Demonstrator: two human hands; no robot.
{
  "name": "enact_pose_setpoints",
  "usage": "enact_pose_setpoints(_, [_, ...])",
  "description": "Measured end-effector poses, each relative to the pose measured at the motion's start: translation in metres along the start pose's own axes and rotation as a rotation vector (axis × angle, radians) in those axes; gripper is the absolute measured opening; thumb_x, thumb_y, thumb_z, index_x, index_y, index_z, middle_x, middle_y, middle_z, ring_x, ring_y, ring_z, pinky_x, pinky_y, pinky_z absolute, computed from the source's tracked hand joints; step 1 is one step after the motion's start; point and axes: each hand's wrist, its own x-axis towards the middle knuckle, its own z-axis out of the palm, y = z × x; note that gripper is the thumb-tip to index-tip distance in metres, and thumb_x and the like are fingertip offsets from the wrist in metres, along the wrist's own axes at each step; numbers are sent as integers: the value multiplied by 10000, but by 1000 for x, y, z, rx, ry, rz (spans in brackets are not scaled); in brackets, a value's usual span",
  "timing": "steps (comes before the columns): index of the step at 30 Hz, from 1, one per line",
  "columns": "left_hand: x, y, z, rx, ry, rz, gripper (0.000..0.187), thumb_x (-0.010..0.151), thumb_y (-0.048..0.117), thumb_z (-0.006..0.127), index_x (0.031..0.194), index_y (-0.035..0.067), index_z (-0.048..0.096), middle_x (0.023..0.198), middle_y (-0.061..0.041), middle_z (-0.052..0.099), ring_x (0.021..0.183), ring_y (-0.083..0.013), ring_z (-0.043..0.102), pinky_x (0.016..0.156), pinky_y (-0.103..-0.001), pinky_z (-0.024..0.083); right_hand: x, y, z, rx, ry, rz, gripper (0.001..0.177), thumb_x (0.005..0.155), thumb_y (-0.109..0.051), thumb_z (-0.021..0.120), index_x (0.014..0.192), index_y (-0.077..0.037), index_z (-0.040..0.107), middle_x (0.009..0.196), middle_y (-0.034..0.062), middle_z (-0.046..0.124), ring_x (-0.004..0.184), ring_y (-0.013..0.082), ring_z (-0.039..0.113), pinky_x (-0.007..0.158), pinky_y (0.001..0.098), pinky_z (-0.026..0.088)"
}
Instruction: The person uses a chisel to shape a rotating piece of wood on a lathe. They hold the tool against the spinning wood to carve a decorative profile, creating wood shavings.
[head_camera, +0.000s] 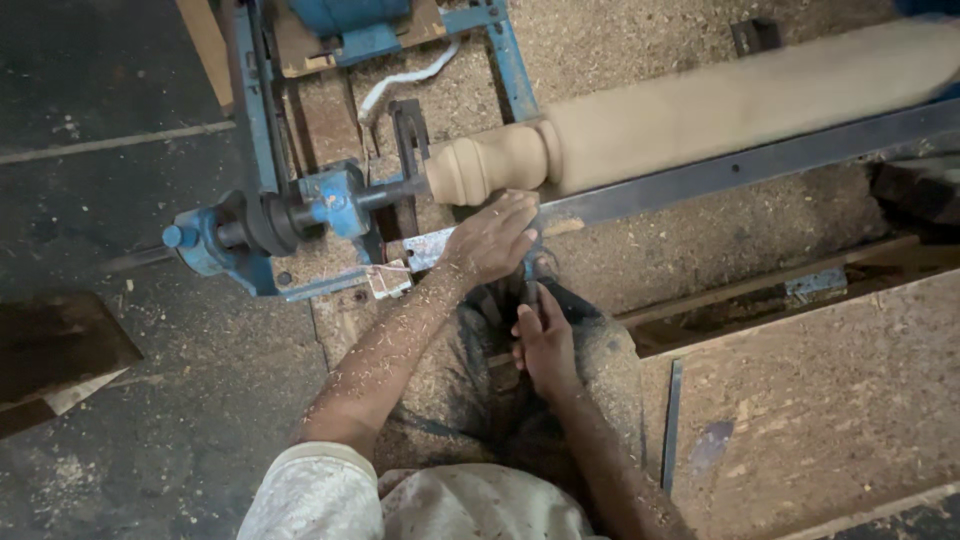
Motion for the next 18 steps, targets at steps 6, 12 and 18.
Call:
enact_pose_setpoints(6, [-2, 0, 1, 42, -35, 65, 401, 1040, 203, 577, 1279, -118, 597, 1373, -262, 597, 1335, -406, 576, 1164, -460, 488, 3, -26, -27, -156, 37, 57, 502, 980, -214, 585, 1472, -131, 535, 743, 31, 599, 495, 100, 501, 413, 272, 403])
enact_pose_setpoints(12, [-7, -5, 12, 12, -191, 73, 539, 1002, 285, 590, 1361, -114, 551, 1508, -290, 500, 1453, -415, 446, 1236, -479, 362, 13, -55, -70, -289, -55, 141, 459, 998, -245, 575, 1440, -126, 604, 744, -9, 611, 518, 78, 513, 443, 244, 408])
enact_pose_setpoints(18, [-4, -4, 5, 160, -327, 189, 659, 1002, 340, 567, 1445, -142, 483, 1570, -300, 420, 1513, -405, 350, 1282, -476, 263, 35, -72, -105, -401, -80, 213, 520, 973, -275, 627, 1480, -183, 556, 754, -26, 646, 515, 76, 509, 426, 247, 382])
